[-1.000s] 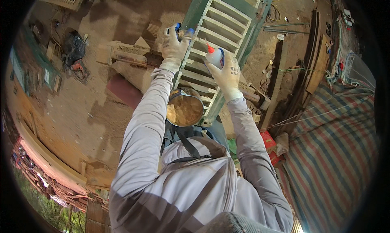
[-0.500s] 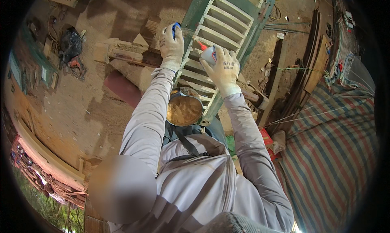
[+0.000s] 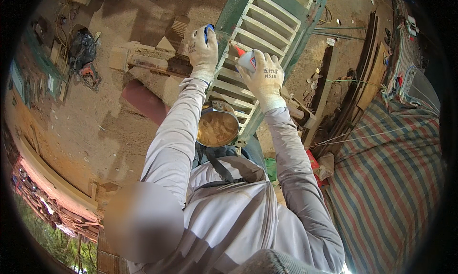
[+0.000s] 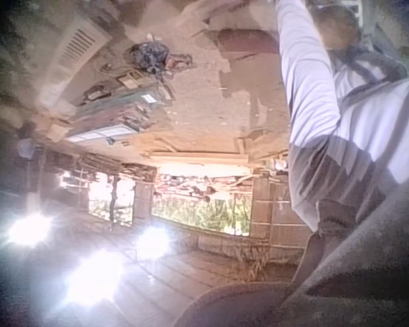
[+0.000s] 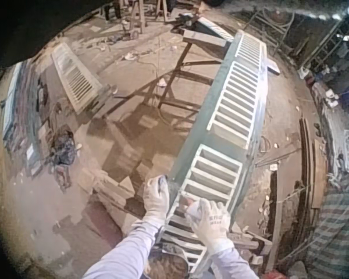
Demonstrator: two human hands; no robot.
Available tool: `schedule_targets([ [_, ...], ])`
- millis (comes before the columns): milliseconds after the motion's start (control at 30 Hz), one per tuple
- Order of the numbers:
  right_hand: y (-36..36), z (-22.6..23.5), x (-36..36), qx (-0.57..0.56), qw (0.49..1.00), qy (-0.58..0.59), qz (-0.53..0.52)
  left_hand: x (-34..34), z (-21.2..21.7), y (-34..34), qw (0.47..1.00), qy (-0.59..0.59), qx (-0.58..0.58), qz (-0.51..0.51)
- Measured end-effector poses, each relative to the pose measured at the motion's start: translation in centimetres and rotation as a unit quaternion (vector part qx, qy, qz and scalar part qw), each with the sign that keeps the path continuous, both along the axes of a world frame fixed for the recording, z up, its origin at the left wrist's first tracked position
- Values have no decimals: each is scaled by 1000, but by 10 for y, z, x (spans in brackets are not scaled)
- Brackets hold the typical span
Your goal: The person applies glue to the edges of wooden slats and presses them into a green metal frame, then uses an angle grinder to smooth the frame edges. The person handles a glue bottle, a small container, and the angle grinder while working on the frame.
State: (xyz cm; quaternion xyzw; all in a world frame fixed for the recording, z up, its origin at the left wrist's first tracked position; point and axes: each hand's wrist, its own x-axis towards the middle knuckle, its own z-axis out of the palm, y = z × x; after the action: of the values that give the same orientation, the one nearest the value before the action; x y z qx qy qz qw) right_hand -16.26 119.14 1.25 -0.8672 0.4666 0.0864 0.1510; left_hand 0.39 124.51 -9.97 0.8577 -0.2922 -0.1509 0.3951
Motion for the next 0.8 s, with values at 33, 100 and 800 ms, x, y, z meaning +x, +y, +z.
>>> schedule_targets([
  [33, 0, 0, 0, 1, 1000, -5, 3, 0, -1, 0, 1000, -2, -4, 2],
  [100, 2, 1, -1, 2, 1000, -16, 10, -1, -3, 0, 1000, -7, -13, 7],
  [800, 35, 1, -30, 89, 973, -183, -109, -4, -1, -1, 999, -44, -1, 17],
])
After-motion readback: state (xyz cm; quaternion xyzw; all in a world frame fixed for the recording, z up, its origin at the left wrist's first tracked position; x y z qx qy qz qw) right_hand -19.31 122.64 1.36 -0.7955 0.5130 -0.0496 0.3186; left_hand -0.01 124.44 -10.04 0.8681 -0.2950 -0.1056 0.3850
